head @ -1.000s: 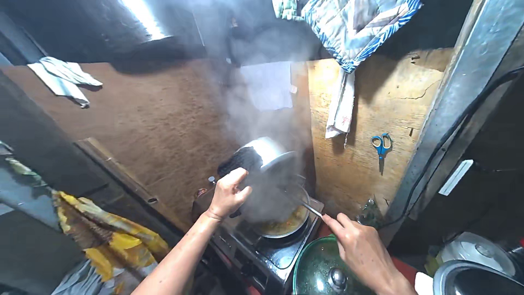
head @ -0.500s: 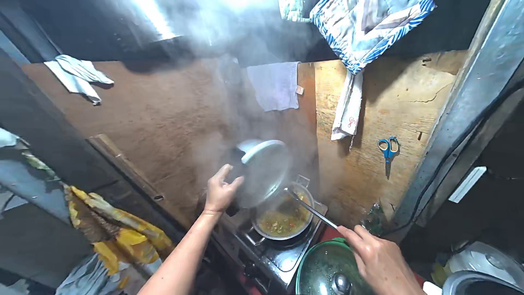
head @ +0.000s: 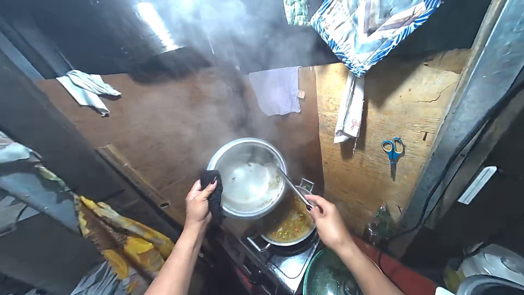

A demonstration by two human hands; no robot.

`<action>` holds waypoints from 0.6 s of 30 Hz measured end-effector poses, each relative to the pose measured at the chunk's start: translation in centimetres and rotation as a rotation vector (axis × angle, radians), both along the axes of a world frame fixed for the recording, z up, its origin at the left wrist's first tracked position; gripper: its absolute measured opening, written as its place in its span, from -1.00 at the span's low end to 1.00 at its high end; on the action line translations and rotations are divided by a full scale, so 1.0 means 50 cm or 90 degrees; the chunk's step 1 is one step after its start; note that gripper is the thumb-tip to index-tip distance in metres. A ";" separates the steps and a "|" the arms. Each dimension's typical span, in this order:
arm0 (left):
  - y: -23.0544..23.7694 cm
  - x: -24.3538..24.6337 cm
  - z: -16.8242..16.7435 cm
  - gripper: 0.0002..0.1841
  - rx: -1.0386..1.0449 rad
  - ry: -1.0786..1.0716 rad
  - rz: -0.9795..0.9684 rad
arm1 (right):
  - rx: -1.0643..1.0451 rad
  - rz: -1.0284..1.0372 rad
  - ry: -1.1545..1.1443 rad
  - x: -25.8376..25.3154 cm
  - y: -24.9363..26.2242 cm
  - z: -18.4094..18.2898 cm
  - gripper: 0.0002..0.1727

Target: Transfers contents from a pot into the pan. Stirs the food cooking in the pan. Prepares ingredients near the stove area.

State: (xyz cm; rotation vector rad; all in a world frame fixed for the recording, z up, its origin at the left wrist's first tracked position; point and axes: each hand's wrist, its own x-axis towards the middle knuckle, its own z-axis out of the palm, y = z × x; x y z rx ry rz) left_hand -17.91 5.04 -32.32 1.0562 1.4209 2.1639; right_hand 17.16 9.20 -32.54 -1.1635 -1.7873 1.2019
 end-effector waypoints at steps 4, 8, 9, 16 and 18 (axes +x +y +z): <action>0.003 0.000 -0.007 -0.76 0.008 0.007 -0.032 | 0.016 0.027 0.007 -0.056 -0.012 0.012 -0.55; -0.006 -0.010 -0.006 -0.75 0.016 0.022 -0.053 | 0.210 0.157 -0.221 -0.023 -0.048 0.039 -0.52; -0.010 -0.013 -0.006 -0.75 0.021 0.024 -0.058 | 0.249 0.196 -0.314 -0.004 -0.057 0.060 -0.49; -0.013 -0.010 0.004 -0.72 0.003 0.056 -0.059 | 0.628 -0.004 -0.312 0.040 -0.024 0.064 -0.52; -0.005 0.008 0.011 -0.73 0.004 0.062 -0.072 | 0.728 -0.032 -0.266 0.025 0.006 0.037 -0.48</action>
